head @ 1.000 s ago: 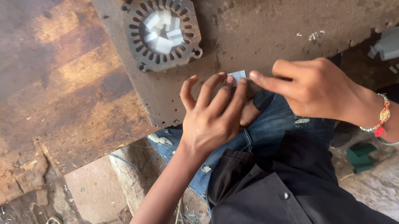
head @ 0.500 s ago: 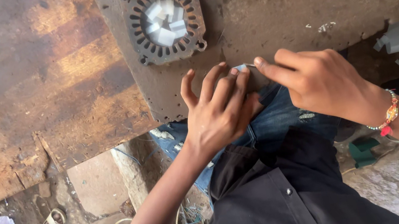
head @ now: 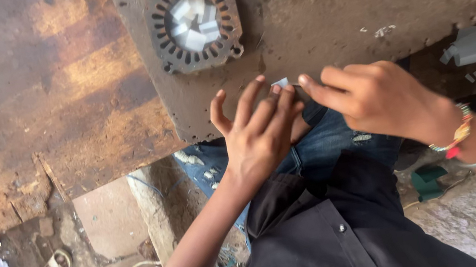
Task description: The person sits at a wooden workbench and uses a small red-handled tool to scrape or clean the edges of small white rectangular pieces. They then place these pieces into the slots of circular metal stator components. The person repeats this process, handling the white pieces and the metal parts with both hands.
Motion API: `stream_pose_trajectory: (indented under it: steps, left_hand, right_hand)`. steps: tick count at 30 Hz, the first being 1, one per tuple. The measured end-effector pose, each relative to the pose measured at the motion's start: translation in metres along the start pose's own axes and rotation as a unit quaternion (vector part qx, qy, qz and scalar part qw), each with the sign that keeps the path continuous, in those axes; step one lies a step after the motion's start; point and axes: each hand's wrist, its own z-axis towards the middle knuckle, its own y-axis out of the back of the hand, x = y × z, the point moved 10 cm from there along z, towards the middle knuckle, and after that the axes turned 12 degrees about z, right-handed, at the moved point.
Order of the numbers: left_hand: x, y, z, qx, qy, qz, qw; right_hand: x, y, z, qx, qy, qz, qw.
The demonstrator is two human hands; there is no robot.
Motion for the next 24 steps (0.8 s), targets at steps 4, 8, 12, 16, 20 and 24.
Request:
stream_pose_trajectory:
  steps: [4,8,12,16,20,24]
  left_hand:
    - [0.000,0.004,-0.011,-0.009,-0.049,0.009,0.999]
    - [0.001,0.001,-0.007,-0.015,-0.066,0.024,0.997]
    - [-0.001,-0.006,-0.005,0.012,-0.044,0.018,0.999]
    - [-0.004,0.007,-0.002,-0.016,-0.066,0.011,0.998]
    - [0.002,0.024,-0.001,-0.047,-0.070,-0.111,0.990]
    - [0.063,0.033,0.030,-0.141,0.045,-0.076,0.986]
  right_hand:
    - [-0.001,-0.006,0.000,0.066,0.062,-0.031,0.995]
    - [-0.004,-0.012,0.007,0.064,0.012,-0.064,0.996]
    - [-0.009,-0.006,0.005,0.019,-0.032,-0.018,0.999]
    - [-0.041,0.024,0.003,-0.111,-0.103,0.261,0.953]
    - [-0.081,0.015,-0.023,-0.253,-0.227,0.513,0.788]
    - [-0.078,0.017,-0.034,-0.348,-0.168,0.500,0.775]
